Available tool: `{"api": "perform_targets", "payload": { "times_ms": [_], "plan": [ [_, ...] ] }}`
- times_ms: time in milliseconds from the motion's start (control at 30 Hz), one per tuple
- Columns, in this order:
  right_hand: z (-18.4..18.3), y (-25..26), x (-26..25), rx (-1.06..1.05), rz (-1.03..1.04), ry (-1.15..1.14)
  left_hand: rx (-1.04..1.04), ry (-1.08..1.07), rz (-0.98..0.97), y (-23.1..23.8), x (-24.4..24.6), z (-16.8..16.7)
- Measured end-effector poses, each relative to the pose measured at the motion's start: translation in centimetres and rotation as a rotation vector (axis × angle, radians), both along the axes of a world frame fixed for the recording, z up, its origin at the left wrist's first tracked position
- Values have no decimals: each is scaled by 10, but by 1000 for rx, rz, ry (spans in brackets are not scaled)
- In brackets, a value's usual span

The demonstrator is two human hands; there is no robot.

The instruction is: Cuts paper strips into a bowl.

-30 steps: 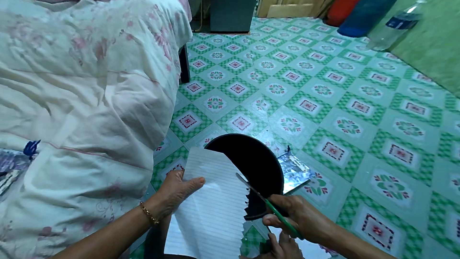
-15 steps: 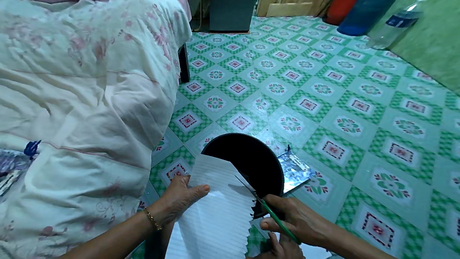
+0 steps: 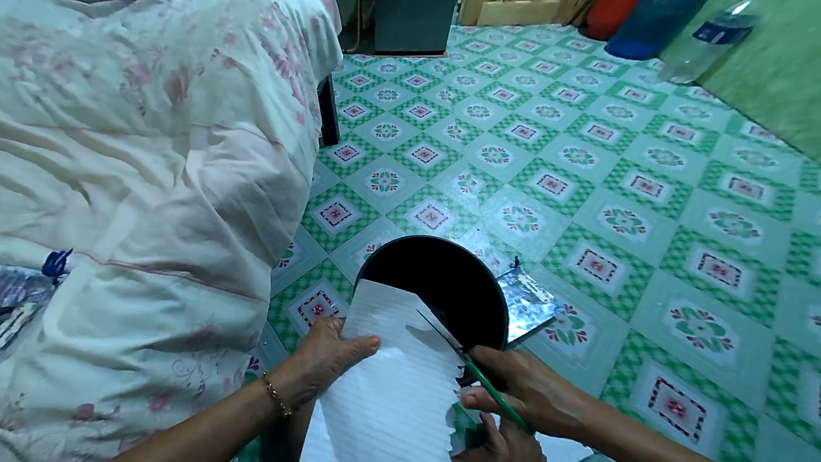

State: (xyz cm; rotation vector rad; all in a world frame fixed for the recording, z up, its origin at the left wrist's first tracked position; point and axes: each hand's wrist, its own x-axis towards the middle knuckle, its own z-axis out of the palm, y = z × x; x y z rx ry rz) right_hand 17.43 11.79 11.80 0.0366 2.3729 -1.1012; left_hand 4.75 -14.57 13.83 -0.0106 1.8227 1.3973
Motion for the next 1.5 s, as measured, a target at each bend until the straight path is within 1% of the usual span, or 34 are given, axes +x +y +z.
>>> {"api": "perform_targets", "payload": {
  "times_ms": [267, 433, 533, 767, 967, 1167, 1367, 1500],
  "plan": [
    [0, -2, 0, -22, -53, 59, 3, -26, 7, 0, 1, 0],
    [3, -3, -3, -6, 0, -24, 10, -41, -42, -1, 1, 0],
    [4, -6, -5, -7, -1, -27, 9, -41, -75, 1, 3, -2],
    [5, -10, -4, -100, -90, 48, 7, -52, -41, 4, 3, 0],
    [4, -10, -8, -83, -42, -16, 27, -85, -105, 5, 3, -4],
    [3, -10, -8, -231, -194, 25, 29, -85, -90, 10, -2, 0],
    [-1, -7, -10, -303, -229, -16, 18, -113, -86, 9, -5, -7],
    [-3, -5, -13, -348, -285, -53, -22, -89, -71, 9, -8, -6]
  ]
}}
